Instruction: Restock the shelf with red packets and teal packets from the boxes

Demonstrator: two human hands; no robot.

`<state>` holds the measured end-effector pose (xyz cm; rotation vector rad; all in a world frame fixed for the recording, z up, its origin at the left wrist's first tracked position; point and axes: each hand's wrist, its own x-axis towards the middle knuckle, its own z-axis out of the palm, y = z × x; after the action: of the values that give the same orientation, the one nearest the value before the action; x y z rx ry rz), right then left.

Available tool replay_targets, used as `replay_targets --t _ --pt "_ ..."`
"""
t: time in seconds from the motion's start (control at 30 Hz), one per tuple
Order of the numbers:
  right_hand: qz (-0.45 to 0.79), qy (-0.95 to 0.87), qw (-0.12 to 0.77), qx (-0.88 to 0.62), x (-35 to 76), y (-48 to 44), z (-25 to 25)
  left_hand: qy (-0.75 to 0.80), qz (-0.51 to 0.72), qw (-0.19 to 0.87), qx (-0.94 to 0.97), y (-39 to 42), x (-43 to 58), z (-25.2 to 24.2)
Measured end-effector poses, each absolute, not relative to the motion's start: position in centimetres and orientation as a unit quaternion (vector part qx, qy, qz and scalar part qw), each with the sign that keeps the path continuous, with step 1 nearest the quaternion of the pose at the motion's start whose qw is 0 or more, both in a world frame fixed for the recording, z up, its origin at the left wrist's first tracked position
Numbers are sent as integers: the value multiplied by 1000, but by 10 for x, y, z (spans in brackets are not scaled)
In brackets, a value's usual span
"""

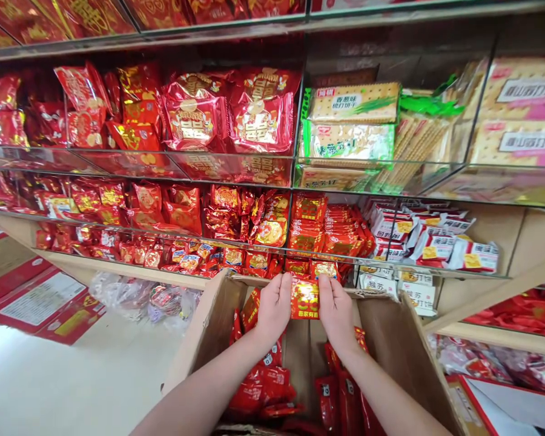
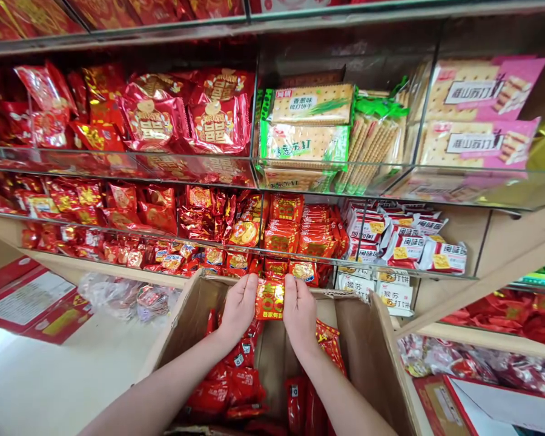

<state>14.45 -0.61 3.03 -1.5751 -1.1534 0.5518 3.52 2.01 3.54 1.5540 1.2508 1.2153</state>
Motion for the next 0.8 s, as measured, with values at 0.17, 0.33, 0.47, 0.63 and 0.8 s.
replay_targets --t 0.17,0.33,0.47,0.63,0.8 --pt "196 -517 488 -675 144 -5 26 505 484 397 594 21 28 28" --pt "260 -502 503 -653 137 -5 18 482 497 475 543 18 26 22" --pt "316 -490 533 -613 136 -9 14 477 504 470 545 16 22 19" --pt "429 -581 470 -507 154 -17 45 469 525 469 533 16 13 29" --pt "241 -576 487 -611 204 29 93 419 462 560 545 16 11 18"
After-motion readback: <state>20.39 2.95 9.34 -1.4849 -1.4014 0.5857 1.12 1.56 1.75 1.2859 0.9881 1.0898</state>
